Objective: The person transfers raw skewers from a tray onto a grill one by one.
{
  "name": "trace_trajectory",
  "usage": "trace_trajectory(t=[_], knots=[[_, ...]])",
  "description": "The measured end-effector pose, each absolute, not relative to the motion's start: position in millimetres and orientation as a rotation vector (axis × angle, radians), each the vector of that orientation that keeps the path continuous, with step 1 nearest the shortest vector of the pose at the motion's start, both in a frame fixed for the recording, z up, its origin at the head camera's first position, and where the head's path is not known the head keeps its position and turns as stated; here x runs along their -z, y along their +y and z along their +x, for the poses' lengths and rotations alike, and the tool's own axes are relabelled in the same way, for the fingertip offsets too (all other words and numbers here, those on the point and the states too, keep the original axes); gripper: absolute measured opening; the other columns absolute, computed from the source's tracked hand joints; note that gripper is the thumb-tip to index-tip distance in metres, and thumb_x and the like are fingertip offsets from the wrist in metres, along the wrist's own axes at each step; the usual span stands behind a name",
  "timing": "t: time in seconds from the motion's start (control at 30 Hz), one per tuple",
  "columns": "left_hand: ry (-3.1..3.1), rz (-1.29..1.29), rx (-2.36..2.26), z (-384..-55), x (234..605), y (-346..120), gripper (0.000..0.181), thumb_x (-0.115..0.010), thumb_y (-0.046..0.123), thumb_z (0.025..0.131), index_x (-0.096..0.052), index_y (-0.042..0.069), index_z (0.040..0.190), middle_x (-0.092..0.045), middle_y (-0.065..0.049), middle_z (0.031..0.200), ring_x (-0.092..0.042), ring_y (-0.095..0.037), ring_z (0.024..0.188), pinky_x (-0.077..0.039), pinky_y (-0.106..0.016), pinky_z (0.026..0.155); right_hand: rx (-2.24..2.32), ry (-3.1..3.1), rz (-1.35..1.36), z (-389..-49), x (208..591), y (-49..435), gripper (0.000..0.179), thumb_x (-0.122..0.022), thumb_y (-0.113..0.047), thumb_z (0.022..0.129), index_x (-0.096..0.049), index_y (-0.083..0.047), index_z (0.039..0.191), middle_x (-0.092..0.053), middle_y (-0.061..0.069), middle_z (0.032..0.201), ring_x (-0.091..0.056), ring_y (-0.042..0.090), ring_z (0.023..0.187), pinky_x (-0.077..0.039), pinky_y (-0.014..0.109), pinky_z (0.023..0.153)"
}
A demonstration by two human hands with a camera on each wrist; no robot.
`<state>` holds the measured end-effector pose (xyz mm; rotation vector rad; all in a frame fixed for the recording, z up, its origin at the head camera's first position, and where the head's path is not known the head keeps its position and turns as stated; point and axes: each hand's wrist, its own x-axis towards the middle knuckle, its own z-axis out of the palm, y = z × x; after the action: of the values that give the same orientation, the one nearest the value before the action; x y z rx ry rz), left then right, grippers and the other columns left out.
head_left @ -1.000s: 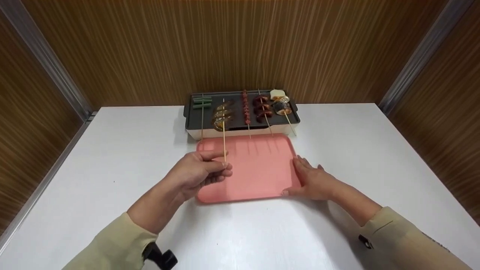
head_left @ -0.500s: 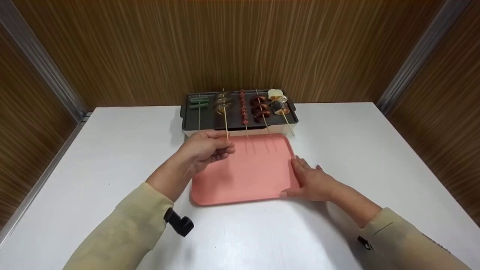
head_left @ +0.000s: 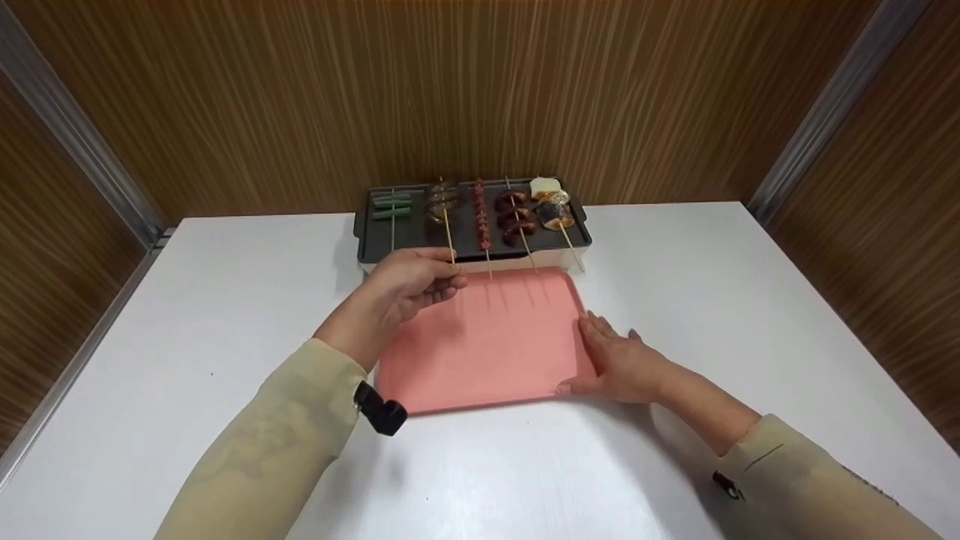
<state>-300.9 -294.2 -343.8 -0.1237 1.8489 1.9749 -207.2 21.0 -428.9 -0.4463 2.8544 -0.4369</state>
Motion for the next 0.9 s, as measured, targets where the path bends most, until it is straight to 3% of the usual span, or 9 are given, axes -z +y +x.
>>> trace_trajectory(t=[0.13, 0.37, 0.67, 0.9], knots=[[1.856, -0.168, -1.975, -307, 347, -292, 0.045, -0.06, 0.001, 0.107, -0.055, 0.001, 0.152, -0.075, -0.015, 0.114, -0.073, -0.016, 0.088, -0.06, -0.025, 0.079, 0.429, 2.857, -0.45, -207, 428, 21, 0.125, -0.064, -0.077, 0.091, -0.014, 0.01, 0.165, -0.012, 0.028, 0.173, -0.015, 0.045, 0.159, -0.013, 0.075, 0.122], [1.846, -0.2, -1.958, -315, 352, -291, 0.048, -0.057, 0.001, 0.108, -0.049, 0.001, 0.156, -0.066, -0.024, 0.138, -0.071, -0.015, 0.086, -0.058, -0.024, 0.076, 0.448, 2.849, -0.429, -207, 428, 21, 0.126, -0.064, -0.078, 0.09, -0.013, 0.009, 0.166, -0.011, 0.027, 0.173, -0.013, 0.044, 0.16, -0.011, 0.073, 0.123], [1.868, -0.212, -1.93, -319, 357, -292, 0.049, -0.059, 0.001, 0.106, -0.05, 0.0, 0.154, -0.073, -0.008, 0.097, -0.069, -0.012, 0.076, -0.059, -0.024, 0.073, 0.465, 2.84, -0.423, -207, 427, 21, 0.126, -0.066, -0.077, 0.09, -0.012, 0.008, 0.166, -0.011, 0.028, 0.173, -0.013, 0.044, 0.16, -0.011, 0.073, 0.124], [1.9, -0.209, -1.89, -319, 359, -290, 0.052, -0.058, 0.002, 0.108, -0.045, -0.001, 0.158, -0.069, -0.022, 0.133, -0.071, -0.012, 0.079, -0.06, -0.024, 0.075, 0.47, 2.836, -0.42, -207, 428, 22, 0.126, -0.065, -0.077, 0.091, -0.011, 0.008, 0.166, -0.01, 0.027, 0.173, -0.012, 0.044, 0.16, -0.01, 0.072, 0.124]])
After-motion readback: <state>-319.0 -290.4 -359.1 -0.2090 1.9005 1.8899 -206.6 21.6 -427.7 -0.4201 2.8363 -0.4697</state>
